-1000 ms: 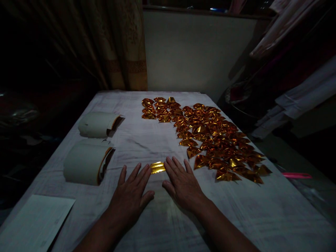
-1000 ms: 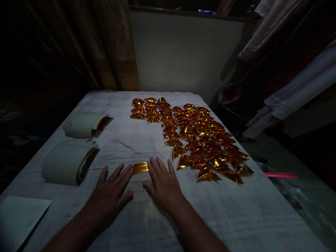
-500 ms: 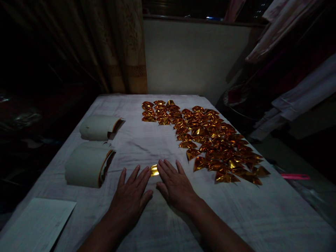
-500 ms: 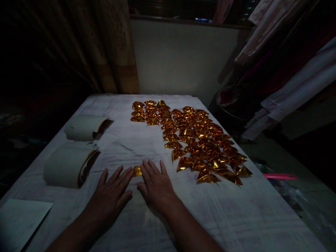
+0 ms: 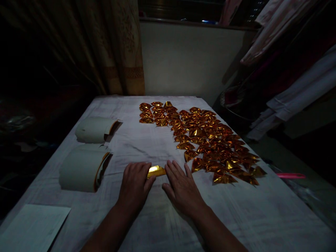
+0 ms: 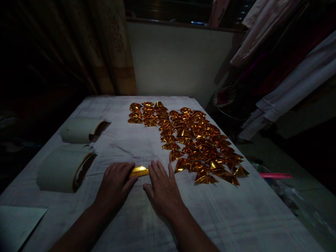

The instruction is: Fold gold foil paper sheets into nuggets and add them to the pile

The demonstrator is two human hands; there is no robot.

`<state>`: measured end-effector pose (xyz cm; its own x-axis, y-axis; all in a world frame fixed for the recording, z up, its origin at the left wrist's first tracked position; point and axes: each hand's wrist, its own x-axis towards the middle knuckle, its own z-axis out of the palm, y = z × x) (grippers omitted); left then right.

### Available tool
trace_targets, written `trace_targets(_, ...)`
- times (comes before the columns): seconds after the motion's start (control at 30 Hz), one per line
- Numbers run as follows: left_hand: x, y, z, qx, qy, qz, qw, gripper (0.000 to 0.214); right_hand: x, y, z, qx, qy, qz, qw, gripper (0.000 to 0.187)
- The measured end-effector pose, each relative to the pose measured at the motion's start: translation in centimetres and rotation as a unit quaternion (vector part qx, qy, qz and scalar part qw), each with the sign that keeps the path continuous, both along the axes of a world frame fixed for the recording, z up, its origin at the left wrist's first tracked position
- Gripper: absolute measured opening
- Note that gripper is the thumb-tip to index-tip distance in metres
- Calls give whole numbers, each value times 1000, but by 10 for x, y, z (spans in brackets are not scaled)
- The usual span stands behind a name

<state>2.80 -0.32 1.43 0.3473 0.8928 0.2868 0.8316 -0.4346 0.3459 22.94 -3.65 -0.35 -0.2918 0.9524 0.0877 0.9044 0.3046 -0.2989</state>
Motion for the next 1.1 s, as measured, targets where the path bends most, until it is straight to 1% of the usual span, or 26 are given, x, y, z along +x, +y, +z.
trace_targets(0.1,2,4,-4,-6,-21,-2,1000,21,1,0,0,4,7,-9,1000,57)
trace_targets(0.23,-1,3,-7,-3,-50,-16,999,15,2,0,-2,10,5,-8,1000,59)
trace_targets(0.5,-4,-1,-4,26,-77,-72,994,7,7,-1,-11,76,48,1,996,68)
trace_targets(0.63,-7,0,-6,39,-77,-95,992,14,8,-1,-11,91,62,4,994,68)
trace_targets(0.73,-12,2,-10,53,-82,-104,990,18,9,0,-10,103,74,4,992,63)
trace_targets(0.83,-17,4,-13,39,-77,-105,991,25,10,2,-10,112,95,11,989,58)
trace_targets(1.0,-24,7,-19,10,-71,-122,990,38,10,5,-6,99,147,41,983,55)
trace_targets(1.1,-28,9,-21,-14,-66,-130,989,38,10,6,-2,107,171,69,977,48)
